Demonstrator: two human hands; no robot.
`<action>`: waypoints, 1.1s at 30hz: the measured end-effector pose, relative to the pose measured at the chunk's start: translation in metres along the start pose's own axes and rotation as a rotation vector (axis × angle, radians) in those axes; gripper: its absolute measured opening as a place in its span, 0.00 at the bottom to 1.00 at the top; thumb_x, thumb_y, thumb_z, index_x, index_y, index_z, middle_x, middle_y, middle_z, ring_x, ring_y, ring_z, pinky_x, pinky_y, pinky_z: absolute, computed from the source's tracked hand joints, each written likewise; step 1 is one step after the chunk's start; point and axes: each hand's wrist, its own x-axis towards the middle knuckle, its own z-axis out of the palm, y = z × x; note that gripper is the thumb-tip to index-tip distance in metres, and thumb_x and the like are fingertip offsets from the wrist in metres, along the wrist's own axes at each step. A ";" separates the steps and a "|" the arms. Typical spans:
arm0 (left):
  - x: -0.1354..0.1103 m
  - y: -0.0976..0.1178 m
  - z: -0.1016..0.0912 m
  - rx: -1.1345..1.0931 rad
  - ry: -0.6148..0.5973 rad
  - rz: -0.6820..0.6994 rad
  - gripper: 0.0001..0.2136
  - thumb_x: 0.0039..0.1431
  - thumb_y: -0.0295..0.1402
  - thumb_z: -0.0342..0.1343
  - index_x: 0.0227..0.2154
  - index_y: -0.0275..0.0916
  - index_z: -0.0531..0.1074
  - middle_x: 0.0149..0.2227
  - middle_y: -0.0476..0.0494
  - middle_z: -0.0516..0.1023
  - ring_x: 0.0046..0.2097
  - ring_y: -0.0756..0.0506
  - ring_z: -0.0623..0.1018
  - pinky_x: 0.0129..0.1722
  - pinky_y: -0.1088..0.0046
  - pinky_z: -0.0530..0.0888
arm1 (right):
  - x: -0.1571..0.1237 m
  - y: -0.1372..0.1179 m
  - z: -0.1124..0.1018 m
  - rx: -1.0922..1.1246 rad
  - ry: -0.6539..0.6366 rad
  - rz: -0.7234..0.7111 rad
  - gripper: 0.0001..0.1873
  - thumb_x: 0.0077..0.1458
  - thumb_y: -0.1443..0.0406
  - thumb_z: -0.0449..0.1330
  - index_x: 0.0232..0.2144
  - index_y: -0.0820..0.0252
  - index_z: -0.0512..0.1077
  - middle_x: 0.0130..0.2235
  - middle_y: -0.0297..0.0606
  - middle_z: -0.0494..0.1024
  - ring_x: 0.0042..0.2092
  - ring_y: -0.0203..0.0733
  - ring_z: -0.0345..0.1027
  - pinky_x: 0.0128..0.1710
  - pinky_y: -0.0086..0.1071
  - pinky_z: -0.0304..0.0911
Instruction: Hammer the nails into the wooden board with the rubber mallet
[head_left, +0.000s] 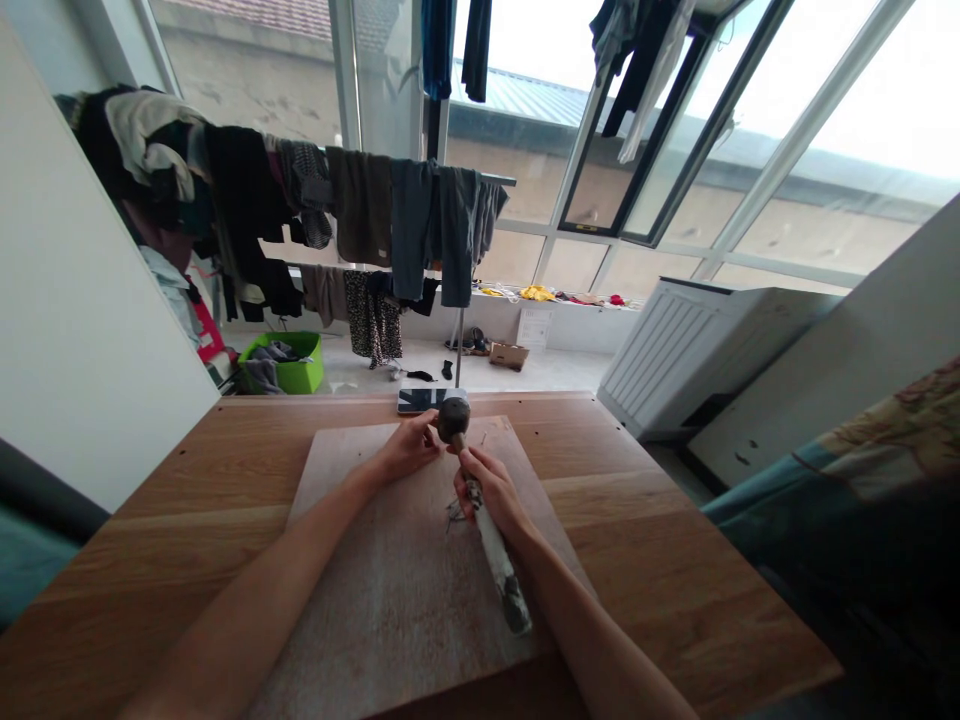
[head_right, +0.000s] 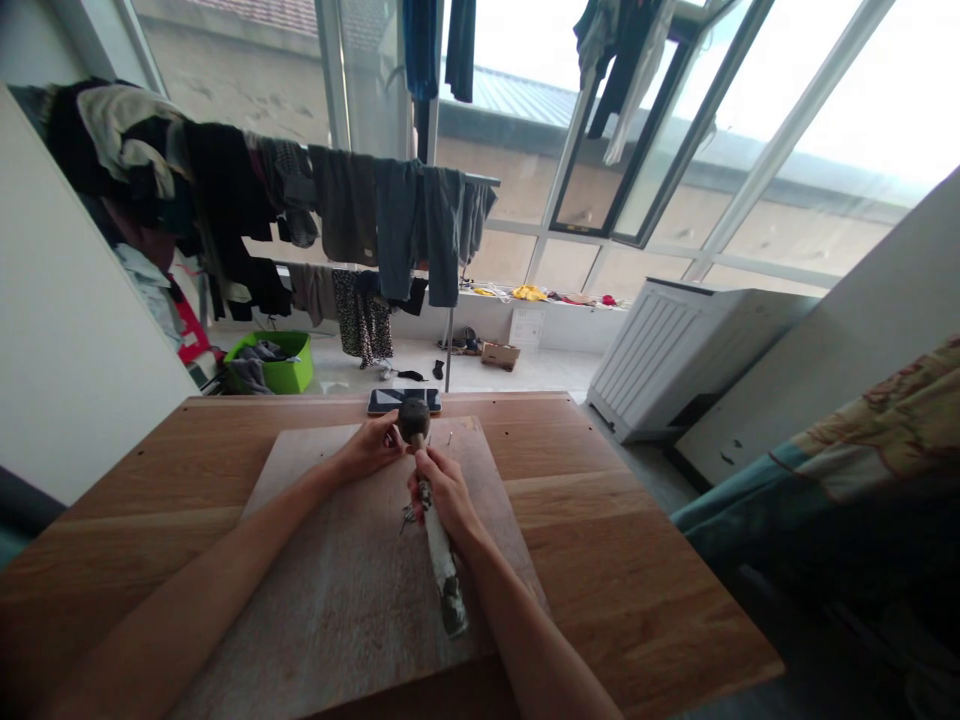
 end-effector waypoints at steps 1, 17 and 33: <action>0.001 0.002 -0.002 0.015 -0.002 -0.013 0.13 0.51 0.28 0.59 0.40 0.37 0.68 0.36 0.48 0.72 0.29 0.51 0.71 0.29 0.75 0.70 | 0.000 -0.001 0.000 0.018 0.006 -0.018 0.30 0.51 0.47 0.63 0.46 0.64 0.70 0.19 0.25 0.68 0.13 0.29 0.56 0.09 0.23 0.51; -0.003 0.095 0.011 0.425 -0.678 -0.120 0.06 0.46 0.28 0.60 0.20 0.38 0.69 0.22 0.51 0.70 0.25 0.49 0.69 0.23 0.72 0.59 | 0.001 -0.007 -0.013 0.241 0.197 -0.157 0.23 0.52 0.52 0.64 0.44 0.61 0.69 0.19 0.23 0.65 0.14 0.29 0.54 0.10 0.22 0.50; 0.004 0.057 -0.017 0.124 -0.373 -0.172 0.05 0.50 0.31 0.58 0.31 0.38 0.72 0.27 0.49 0.75 0.30 0.49 0.73 0.28 0.75 0.67 | -0.001 -0.010 -0.010 0.199 0.190 -0.142 0.27 0.50 0.50 0.65 0.45 0.62 0.70 0.19 0.22 0.65 0.14 0.29 0.53 0.10 0.23 0.51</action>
